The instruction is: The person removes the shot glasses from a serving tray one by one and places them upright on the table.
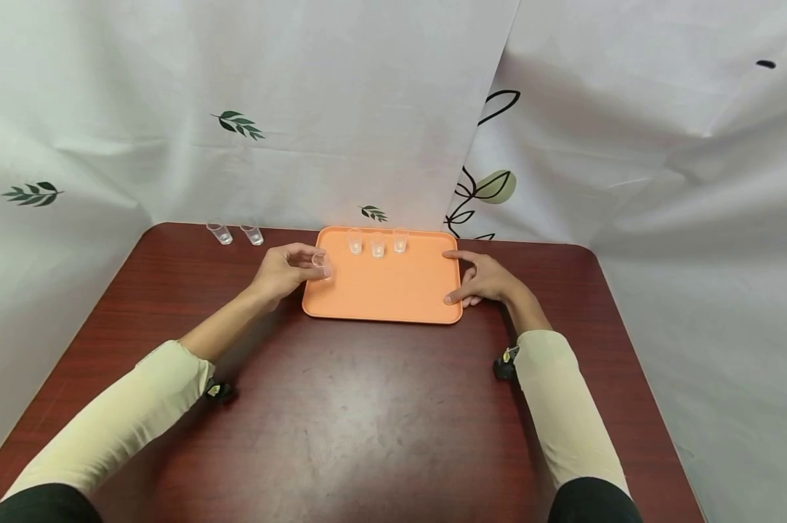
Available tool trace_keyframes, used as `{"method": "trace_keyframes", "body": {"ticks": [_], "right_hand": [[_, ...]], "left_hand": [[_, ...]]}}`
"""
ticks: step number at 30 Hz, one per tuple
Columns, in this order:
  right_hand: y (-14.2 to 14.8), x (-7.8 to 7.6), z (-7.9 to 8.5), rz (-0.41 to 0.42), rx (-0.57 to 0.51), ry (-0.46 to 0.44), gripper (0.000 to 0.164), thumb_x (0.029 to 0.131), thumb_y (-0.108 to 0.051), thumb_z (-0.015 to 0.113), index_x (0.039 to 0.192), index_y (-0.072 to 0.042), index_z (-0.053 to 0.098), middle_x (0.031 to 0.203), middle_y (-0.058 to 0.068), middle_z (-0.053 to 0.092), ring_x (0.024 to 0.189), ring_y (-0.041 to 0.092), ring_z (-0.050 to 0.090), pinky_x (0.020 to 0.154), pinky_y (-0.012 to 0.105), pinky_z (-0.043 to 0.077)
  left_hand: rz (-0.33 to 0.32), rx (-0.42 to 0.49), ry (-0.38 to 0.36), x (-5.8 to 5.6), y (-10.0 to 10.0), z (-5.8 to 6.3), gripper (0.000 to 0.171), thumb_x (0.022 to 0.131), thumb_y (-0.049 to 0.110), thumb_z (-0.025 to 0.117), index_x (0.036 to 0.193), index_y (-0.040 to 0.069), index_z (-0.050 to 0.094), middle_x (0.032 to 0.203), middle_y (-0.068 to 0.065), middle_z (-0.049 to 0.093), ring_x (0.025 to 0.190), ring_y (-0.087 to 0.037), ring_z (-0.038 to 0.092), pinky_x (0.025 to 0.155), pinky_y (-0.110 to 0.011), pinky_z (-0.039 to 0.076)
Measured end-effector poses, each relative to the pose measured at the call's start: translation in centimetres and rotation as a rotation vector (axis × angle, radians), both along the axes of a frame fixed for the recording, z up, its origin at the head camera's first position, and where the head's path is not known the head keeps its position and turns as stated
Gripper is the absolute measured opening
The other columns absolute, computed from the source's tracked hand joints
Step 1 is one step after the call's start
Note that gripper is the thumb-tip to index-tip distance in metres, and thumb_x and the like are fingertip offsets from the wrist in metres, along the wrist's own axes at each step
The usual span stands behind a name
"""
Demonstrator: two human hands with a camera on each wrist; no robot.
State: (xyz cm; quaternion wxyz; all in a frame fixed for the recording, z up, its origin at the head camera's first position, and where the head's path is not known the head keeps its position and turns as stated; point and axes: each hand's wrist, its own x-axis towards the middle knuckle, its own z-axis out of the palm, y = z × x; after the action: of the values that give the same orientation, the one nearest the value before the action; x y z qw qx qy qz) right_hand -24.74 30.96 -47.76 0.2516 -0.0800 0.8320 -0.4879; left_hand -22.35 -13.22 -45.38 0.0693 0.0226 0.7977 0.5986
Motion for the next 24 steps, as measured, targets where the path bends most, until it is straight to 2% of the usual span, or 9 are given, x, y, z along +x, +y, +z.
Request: {"method": "trace_keyframes", "body": {"ticks": [3,8,11,19,24], "right_hand": [[0.1,0.1,-0.1,-0.001,-0.001,0.000,0.106,0.082,-0.005,0.101,0.172,-0.017,0.045,0.067,0.004,0.067,0.051,0.011,0.064,0.055,0.026,0.061],[0.2,0.0,-0.2,0.000,0.004,0.015,0.107,0.082,-0.007,0.102,0.172,-0.017,0.045,0.067,0.004,0.065,0.052,0.012,0.065,0.055,0.028,0.062],[0.1,-0.2,-0.2,0.000,0.008,0.012,0.108,0.081,-0.007,0.102,0.172,-0.017,0.045,0.067,0.005,0.065,0.052,0.013,0.066,0.056,0.028,0.063],[0.1,-0.1,0.0,0.000,-0.003,0.005,0.107,0.082,-0.005,0.101,0.172,-0.017,0.045,0.066,0.005,0.066,0.052,0.012,0.064,0.055,0.027,0.061],[0.1,0.0,0.0,0.003,0.001,0.009,0.106,0.082,-0.006,0.101,0.172,-0.017,0.046,0.067,0.004,0.066,0.052,0.011,0.064,0.055,0.026,0.061]], "left_hand": [[0.020,0.019,-0.008,-0.3,-1.2,0.2,0.047,0.092,0.002,0.092,0.136,-0.005,0.076,0.118,-0.017,0.081,0.091,-0.002,0.074,0.081,-0.013,0.062],[0.060,0.049,-0.024,-0.4,-3.7,0.9,0.049,0.094,0.003,0.090,0.138,-0.007,0.072,0.100,0.009,0.077,0.091,0.001,0.073,0.084,-0.013,0.062],[0.086,0.043,-0.034,-0.4,-5.5,1.2,0.051,0.094,0.006,0.092,0.139,-0.006,0.071,0.096,0.018,0.074,0.091,0.003,0.073,0.083,-0.012,0.061],[0.177,-0.125,-0.081,-0.3,-9.5,0.9,0.056,0.096,0.021,0.093,0.144,0.004,0.071,0.104,0.020,0.070,0.098,0.003,0.067,0.084,-0.013,0.058],[0.217,-0.166,-0.111,0.0,-11.1,0.2,0.052,0.095,0.021,0.093,0.141,0.007,0.072,0.098,0.024,0.069,0.094,0.004,0.066,0.081,-0.014,0.058]]}}
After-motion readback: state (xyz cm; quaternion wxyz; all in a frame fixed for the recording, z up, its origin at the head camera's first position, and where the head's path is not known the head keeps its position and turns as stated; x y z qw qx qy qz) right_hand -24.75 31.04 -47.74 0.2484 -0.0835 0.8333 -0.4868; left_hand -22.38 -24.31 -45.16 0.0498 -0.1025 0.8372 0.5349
